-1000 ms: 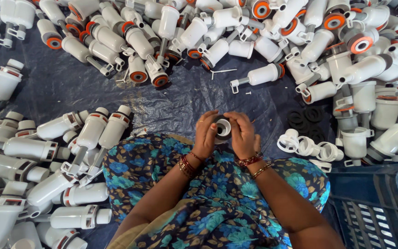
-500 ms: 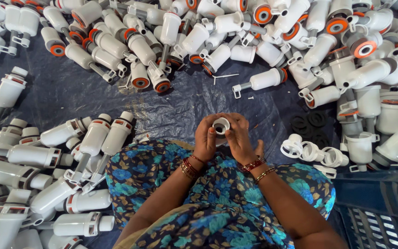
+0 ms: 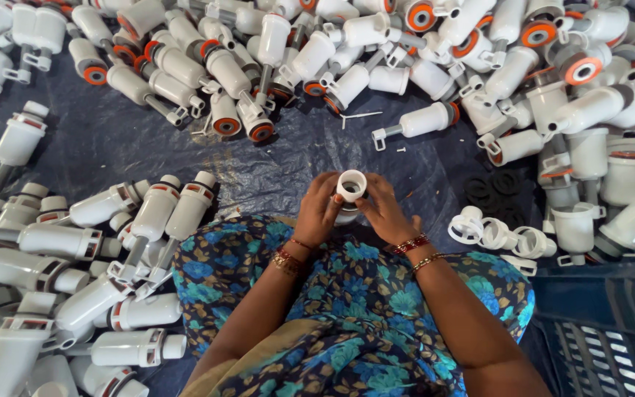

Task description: The person sits on a tarp and assembles white plastic cylindrical components by hand. They pick up a main body, insert a black rubber ring, and screw on a cap, repeating this process for multiple units.

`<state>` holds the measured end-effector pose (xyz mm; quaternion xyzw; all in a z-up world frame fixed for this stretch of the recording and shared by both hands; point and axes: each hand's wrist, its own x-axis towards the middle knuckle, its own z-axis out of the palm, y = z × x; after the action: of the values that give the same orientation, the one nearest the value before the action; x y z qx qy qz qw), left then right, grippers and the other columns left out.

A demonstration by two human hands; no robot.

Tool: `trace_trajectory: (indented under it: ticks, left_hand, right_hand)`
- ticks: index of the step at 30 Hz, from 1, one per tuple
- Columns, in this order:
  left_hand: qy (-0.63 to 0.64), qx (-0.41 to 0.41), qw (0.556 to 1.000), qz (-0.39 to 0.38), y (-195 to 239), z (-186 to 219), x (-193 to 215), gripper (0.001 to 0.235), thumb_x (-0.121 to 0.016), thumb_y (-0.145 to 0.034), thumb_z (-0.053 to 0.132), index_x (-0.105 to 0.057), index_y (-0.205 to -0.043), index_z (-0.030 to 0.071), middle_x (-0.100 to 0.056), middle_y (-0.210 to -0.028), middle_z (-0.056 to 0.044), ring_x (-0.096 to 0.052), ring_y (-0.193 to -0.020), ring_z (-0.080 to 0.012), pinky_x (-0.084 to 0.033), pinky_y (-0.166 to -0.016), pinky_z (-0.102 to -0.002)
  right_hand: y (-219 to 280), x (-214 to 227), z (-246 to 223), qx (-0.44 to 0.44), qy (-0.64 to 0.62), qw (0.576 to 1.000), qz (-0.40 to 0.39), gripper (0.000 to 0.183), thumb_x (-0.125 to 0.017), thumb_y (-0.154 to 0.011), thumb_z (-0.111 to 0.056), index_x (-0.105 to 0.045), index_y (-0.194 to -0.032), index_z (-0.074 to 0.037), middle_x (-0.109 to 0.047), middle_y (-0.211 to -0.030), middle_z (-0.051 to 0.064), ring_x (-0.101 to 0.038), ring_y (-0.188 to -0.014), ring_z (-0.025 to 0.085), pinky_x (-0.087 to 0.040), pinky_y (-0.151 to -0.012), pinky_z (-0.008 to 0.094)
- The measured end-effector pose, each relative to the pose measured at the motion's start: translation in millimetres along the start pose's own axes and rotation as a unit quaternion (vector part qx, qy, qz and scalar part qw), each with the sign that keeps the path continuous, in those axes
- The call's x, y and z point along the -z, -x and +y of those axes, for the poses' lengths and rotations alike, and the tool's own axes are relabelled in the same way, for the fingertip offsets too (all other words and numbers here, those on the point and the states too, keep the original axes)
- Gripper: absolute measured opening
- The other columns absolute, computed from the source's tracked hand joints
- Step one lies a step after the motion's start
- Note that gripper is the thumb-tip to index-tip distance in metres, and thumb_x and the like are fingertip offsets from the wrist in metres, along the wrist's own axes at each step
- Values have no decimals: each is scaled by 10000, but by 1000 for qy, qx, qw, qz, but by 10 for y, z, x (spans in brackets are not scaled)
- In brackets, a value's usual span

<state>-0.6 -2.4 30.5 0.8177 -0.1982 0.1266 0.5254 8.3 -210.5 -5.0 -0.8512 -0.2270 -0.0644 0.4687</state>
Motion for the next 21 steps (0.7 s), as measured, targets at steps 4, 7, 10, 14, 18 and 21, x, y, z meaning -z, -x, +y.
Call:
trace_trajectory:
  ticks: [4,7,10,14,18,21]
  left_hand:
    - [-78,-62,995,23,21,78,4,635,-820,-820,323,-587,-1333,32,-563,-1403,-247,-557,-1288,-429,-473,-1059,-494]
    - [6,-23,999,21,36,106,-34,653,-904,-782,228,-583,-1320,46,-633,-1299,-169,-643,-1187,-335,-536,-992,-435]
    - [37,49,998,26,53,132,40,584,-906,-804,159,-607,-1297,72,-684,-1241,-100,-694,-1139,-258,-583,-970,-385]
    - [-112,17,979,167,50,170,785,548,-926,-785,48,-624,-1242,69,-676,-1160,-100,-667,-1071,-251,-553,-971,-390]
    - [-554,101,769,303,44,241,1803,750,-761,-757,20,-528,-1470,33,-568,-1412,-172,-516,-1348,-390,-407,-1097,-553]
    - [-544,170,774,274,151,339,2024,863,-855,-858,241,-437,-1576,9,-376,-1583,-252,-384,-1417,-458,-329,-1105,-618]
  right_hand:
    - [120,-27,48,20,-70,997,-8,529,-405,-1138,-498,-513,-1514,-143,-518,-1532,118,-452,-1456,305,-317,-1244,491]
    - [169,-92,-8,-21,-113,991,-71,652,-322,-1140,-517,-325,-1656,-119,-368,-1654,173,-302,-1524,357,-231,-1224,510]
    - [113,-23,-43,-99,-166,980,-38,758,-410,-1073,-603,-209,-1663,-171,-534,-1518,109,-545,-1382,255,-434,-1133,432]
    - [-88,539,243,-128,110,981,92,671,-635,-964,-544,-509,-1476,-129,-643,-1361,158,-658,-1181,335,-511,-1023,452]
    - [-275,1377,1098,-234,226,933,153,487,-737,-930,-412,-662,-1275,-77,-658,-1280,188,-634,-1182,388,-504,-1008,485]
    - [-265,1641,1658,-349,313,873,134,523,-751,-925,-381,-627,-1332,-79,-601,-1327,251,-546,-1236,469,-444,-1039,545]
